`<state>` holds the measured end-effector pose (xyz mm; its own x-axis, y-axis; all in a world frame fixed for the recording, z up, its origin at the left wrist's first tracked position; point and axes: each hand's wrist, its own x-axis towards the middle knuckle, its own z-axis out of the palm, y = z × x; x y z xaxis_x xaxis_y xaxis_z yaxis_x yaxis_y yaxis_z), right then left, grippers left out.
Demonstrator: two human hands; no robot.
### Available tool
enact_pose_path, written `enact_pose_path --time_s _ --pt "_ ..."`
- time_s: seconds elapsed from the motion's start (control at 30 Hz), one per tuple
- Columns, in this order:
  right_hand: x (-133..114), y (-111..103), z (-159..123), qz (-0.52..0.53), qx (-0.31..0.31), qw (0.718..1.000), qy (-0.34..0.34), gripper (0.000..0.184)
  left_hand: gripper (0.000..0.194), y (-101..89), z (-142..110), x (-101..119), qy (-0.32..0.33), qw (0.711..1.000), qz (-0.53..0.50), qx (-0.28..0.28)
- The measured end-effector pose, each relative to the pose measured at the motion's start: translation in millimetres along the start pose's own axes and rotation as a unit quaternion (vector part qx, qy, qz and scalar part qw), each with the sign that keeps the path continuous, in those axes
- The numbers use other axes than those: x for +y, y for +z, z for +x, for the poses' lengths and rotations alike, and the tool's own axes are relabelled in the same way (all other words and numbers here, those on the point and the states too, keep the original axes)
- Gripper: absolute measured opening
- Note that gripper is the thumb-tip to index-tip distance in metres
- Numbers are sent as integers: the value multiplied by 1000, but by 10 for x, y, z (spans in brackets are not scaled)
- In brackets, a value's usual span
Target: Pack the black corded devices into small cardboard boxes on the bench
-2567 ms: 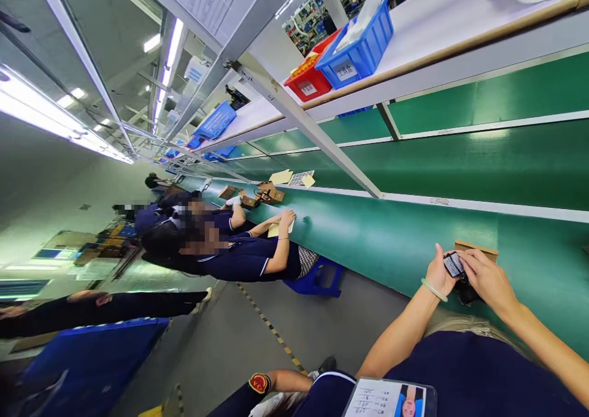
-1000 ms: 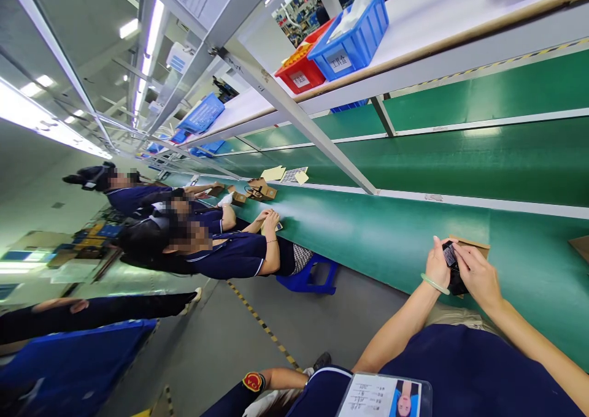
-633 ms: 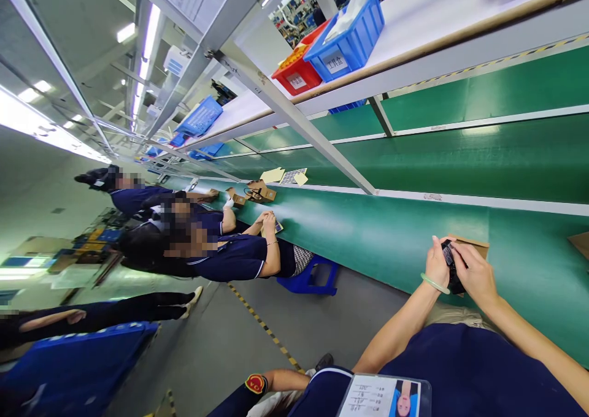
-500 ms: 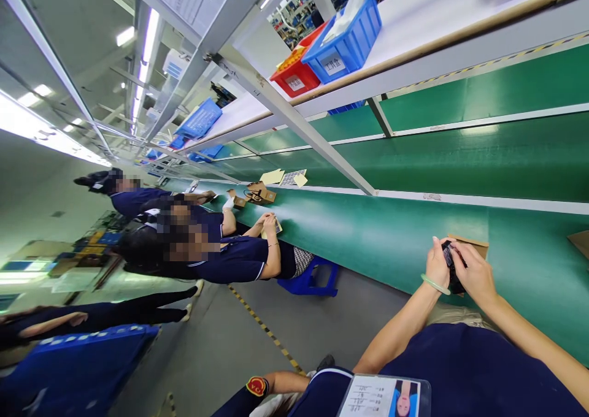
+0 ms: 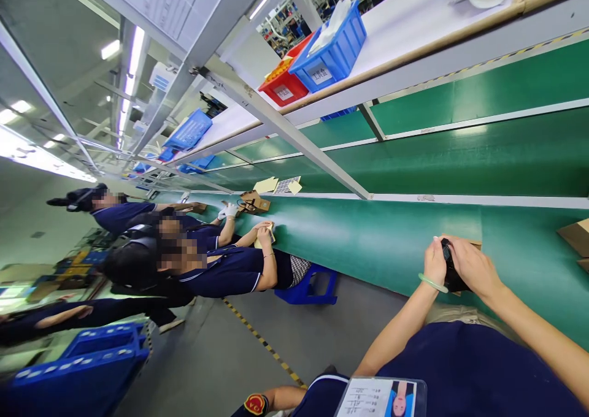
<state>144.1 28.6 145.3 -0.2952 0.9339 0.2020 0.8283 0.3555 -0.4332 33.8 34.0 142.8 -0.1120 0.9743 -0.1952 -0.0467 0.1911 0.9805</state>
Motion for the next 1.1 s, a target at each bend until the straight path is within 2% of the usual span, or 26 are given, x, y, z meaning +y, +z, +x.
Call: enact_pose_path --time_s 0.23,0.43,0.57,0.7,0.77,0.87,0.9,0.93,1.0,1.1 --pt "39 4 46 -74 -34 997 -19 29 64 -8 43 -11 -1 1000 29 6" --pt "68 -111 124 -108 -49 991 -64 24 62 -71 44 75 32 993 104 -41" --pt "55 -185 205 -130 -35 985 -108 21 64 -64 56 66 12 993 116 -36" --pt "52 -148 227 -106 -28 986 -129 19 67 -11 92 12 -31 997 71 -8" --pt "51 -106 201 -61 -22 993 -103 21 69 4 103 1 -46 998 46 -6" --pt "39 -57 158 82 -22 996 38 21 69 -9 105 24 -41 999 35 -5" --pt "33 -51 153 162 -37 981 102 24 68 -21 102 42 -32 999 40 -7" --pt "26 -51 154 255 -61 951 164 30 66 -35 98 62 -19 999 49 -12" --pt "16 -68 170 441 -118 849 266 43 63 -65 86 105 10 997 70 -33" --pt "24 -108 197 625 -169 684 336 49 61 -102 68 154 51 991 104 -69"
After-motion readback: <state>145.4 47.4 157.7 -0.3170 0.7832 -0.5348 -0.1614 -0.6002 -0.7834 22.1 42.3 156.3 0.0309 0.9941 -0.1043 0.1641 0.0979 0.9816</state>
